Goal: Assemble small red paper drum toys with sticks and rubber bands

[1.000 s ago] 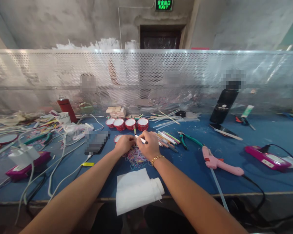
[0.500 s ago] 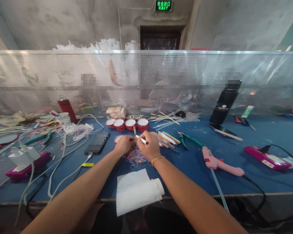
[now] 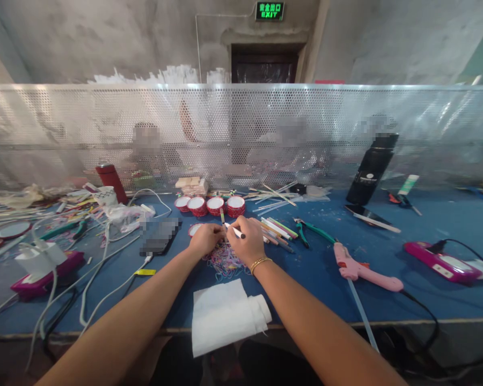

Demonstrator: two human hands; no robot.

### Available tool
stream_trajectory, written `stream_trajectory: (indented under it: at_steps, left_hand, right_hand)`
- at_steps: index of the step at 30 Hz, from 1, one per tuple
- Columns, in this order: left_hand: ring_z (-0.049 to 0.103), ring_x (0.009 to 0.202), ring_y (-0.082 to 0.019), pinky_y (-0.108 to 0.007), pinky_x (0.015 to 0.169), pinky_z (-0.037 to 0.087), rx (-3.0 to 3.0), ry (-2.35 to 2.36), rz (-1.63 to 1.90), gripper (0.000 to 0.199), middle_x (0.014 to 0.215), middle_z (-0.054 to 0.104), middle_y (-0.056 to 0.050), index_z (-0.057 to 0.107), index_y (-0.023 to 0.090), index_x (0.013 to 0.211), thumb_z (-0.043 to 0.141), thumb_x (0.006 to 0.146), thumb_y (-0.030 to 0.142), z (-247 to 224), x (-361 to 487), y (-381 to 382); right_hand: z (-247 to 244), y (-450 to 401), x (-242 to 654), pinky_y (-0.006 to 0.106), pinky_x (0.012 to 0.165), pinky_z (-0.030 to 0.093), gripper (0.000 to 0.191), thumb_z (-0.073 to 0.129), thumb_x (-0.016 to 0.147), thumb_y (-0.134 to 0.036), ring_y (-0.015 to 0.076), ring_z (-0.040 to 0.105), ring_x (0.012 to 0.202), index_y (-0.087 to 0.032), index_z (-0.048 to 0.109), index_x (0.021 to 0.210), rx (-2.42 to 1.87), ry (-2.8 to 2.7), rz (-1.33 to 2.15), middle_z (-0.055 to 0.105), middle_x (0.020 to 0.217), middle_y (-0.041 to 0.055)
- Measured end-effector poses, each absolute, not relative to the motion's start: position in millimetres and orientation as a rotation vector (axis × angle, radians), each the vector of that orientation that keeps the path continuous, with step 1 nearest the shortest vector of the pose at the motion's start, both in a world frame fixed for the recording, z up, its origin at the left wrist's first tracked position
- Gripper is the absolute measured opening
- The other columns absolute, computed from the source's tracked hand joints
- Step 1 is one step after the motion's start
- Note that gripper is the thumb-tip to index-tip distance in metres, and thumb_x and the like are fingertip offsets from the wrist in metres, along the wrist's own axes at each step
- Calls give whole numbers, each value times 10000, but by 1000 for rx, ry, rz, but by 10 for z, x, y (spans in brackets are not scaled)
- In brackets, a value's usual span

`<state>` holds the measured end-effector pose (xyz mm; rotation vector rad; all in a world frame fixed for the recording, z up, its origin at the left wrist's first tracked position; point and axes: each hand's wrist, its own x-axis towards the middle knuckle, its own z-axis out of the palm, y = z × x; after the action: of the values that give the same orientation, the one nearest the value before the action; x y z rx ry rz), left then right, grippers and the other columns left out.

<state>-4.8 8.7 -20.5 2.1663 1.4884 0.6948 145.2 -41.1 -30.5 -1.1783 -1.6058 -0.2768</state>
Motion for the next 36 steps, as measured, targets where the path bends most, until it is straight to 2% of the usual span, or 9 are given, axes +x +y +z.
stream_trajectory:
  at_steps: [11,36]
  left_hand:
    - [609,681,-143,-227,596,374,2148,1490,700,180,787,728,-20,760,214,873,595,837,275,-225,-46,100]
    - [601,666,-138,-228,598,373,2153,1474,722,174,764,720,-15,752,206,813,597,836,283,-219,-48,86]
  right_hand:
    - [-281,-428,1417,319,681,361,183,562,831,-205,192,519,686,-238,476,673,-1139,-1636,-255,579,643,-4]
    - [-298,-413,1433,319,682,368,170,559,828,-211,198,528,703,-235,488,676,-1166,-1628,-245,584,650,4]
